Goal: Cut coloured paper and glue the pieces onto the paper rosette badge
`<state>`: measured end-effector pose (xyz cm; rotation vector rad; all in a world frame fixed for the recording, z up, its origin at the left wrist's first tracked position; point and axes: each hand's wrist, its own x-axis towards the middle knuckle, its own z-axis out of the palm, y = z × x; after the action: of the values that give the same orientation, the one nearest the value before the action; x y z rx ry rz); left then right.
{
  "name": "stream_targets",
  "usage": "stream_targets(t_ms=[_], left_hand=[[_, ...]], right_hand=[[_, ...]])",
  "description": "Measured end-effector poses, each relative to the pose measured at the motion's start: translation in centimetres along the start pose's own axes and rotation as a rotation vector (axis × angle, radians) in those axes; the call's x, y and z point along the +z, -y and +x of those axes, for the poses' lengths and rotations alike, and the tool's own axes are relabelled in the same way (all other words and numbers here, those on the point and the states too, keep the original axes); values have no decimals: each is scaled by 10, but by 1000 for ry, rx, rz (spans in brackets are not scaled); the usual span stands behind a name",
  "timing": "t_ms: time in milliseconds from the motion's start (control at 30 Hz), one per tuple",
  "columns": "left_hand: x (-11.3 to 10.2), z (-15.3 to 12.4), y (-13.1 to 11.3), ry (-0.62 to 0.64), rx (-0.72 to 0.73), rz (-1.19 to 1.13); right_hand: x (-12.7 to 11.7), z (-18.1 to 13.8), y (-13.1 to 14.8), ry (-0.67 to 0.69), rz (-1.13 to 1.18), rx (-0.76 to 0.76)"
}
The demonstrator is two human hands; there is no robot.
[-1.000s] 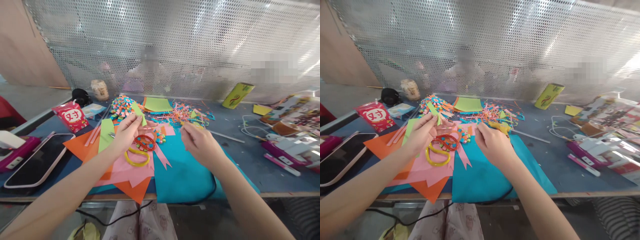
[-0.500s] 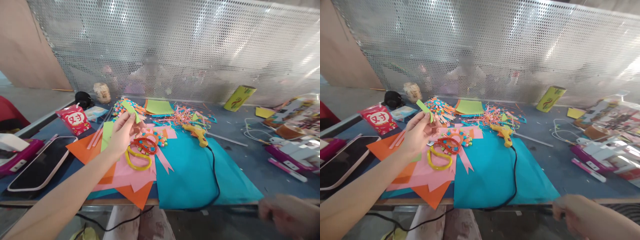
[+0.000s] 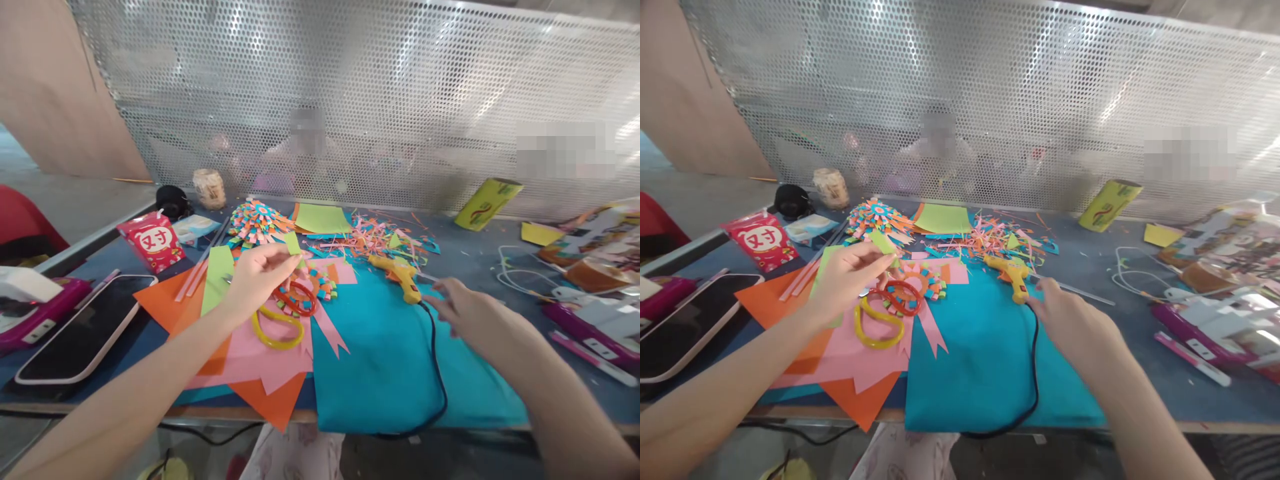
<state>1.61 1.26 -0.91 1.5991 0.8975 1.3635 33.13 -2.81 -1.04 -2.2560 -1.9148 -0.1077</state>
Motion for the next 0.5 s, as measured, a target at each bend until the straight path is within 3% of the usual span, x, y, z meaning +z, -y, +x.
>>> stream_targets(t_ms=[100, 167, 333, 500], left_hand=[[1, -1, 4, 38, -20, 21], [3, -2, 6, 59, -47, 27], [6, -2, 9, 64, -124, 94], [6, -1, 9, 79, -158, 73]], right_hand=[[-2, 33, 36, 170, -117, 201], [5, 49, 46, 228, -107, 222], [27, 65, 38, 261, -119, 160], [29, 66, 27, 182, -27, 234]])
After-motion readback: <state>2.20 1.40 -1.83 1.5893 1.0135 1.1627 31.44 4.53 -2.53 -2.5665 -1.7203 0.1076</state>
